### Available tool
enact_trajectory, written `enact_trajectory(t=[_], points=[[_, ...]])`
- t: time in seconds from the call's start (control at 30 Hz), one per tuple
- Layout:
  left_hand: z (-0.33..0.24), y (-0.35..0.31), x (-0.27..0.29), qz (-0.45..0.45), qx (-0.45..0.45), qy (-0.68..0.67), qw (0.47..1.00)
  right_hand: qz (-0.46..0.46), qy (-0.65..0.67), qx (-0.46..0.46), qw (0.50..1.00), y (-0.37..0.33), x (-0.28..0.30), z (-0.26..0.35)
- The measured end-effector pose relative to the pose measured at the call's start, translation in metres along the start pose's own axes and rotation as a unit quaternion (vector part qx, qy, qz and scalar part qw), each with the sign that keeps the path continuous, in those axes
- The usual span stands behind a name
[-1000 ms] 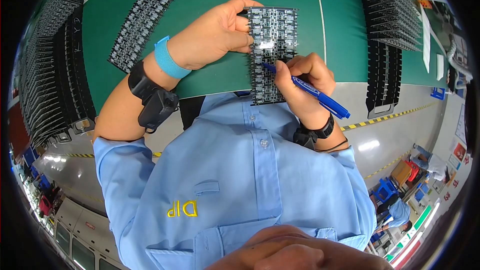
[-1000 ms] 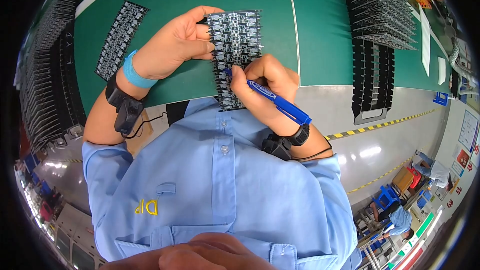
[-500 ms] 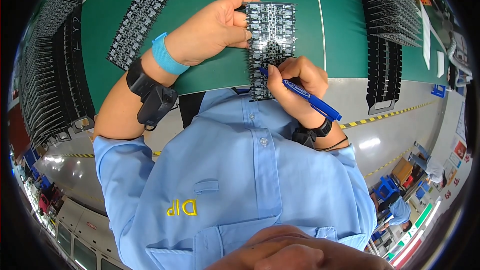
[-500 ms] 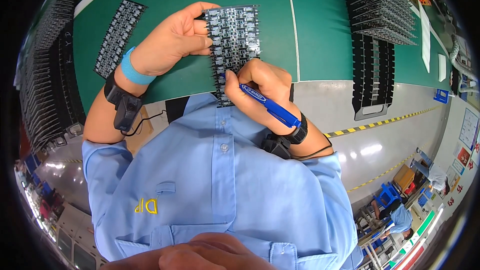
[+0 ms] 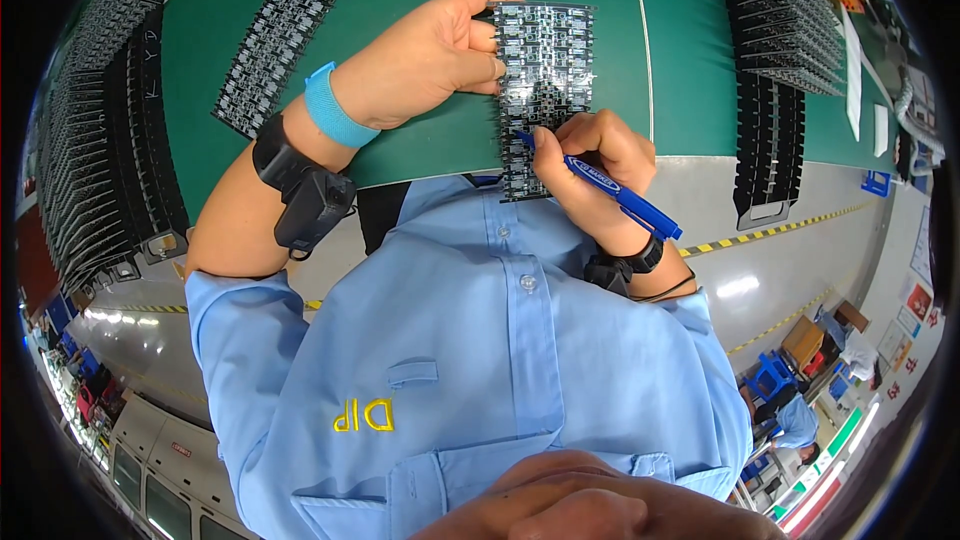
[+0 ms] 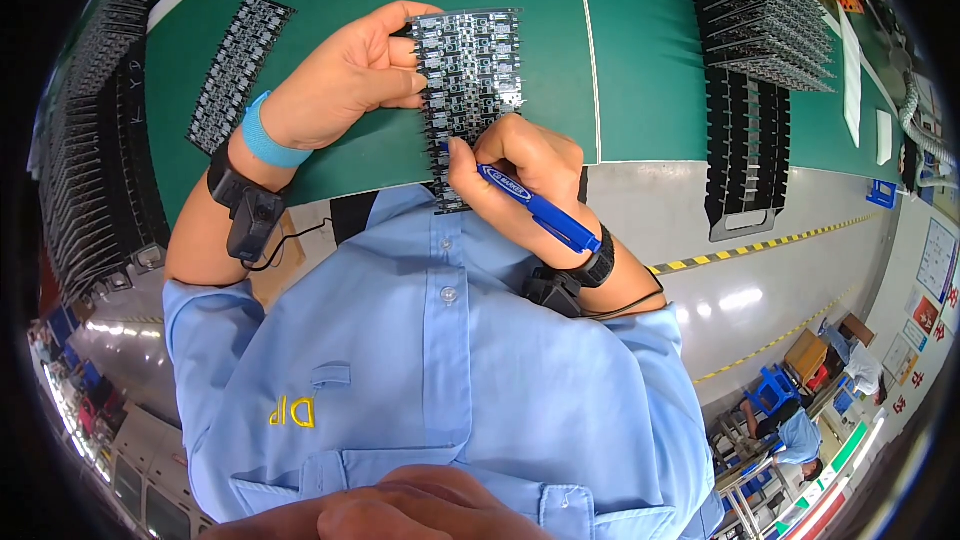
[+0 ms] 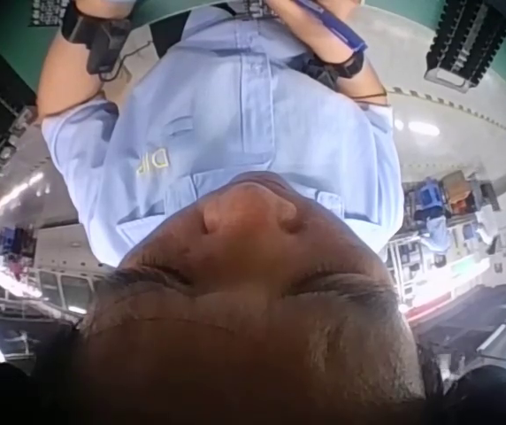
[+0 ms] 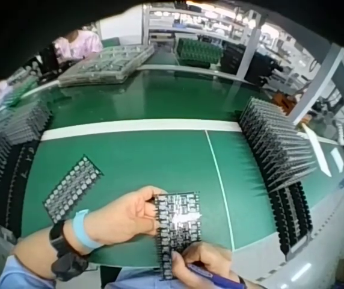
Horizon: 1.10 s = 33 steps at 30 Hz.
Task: The person marks a circuit board with a pen, places it into a tray, and picks up another circuit board from a stack to mark it.
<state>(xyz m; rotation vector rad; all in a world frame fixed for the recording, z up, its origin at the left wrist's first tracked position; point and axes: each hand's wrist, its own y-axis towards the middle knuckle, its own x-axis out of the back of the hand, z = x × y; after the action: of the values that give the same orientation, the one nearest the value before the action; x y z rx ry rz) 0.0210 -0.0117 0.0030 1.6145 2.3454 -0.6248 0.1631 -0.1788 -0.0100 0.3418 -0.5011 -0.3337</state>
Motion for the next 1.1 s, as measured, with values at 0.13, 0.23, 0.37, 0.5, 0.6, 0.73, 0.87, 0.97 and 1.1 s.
enact_trajectory(t=[0.13,0.23,0.37,0.5,0.6,0.73,0.87,0.97,1.1], points=[[0.003,0.001,0.003,0.006,-0.004,0.001,1.000,0.003,-0.007,0.007,1.000,0.001,0.000,0.000],[0.003,0.001,0.003,0.010,-0.006,0.003,1.000,0.005,-0.010,0.009,1.000,0.001,0.000,0.000],[0.000,0.000,0.002,0.005,0.001,0.010,1.000,0.005,0.010,-0.008,1.000,0.002,0.002,0.003],[-0.001,-0.001,0.003,0.002,0.001,0.014,1.000,-0.022,0.070,-0.050,0.996,-0.001,0.007,0.006],[-0.007,-0.001,0.002,-0.027,0.038,-0.011,0.999,-0.051,0.099,-0.065,0.992,-0.002,0.012,0.008],[-0.012,-0.001,0.002,-0.078,-0.009,0.017,0.997,-0.067,0.101,-0.039,0.992,0.000,0.015,0.010],[-0.011,0.001,0.005,-0.100,-0.035,0.049,0.993,-0.030,0.048,-0.017,0.998,0.005,0.006,0.003],[-0.007,0.003,0.007,-0.091,-0.029,0.044,0.994,-0.019,-0.002,0.002,1.000,0.006,0.001,0.000],[-0.008,0.002,0.008,-0.091,-0.020,0.044,0.995,-0.019,0.004,-0.015,1.000,0.009,-0.001,-0.001]])
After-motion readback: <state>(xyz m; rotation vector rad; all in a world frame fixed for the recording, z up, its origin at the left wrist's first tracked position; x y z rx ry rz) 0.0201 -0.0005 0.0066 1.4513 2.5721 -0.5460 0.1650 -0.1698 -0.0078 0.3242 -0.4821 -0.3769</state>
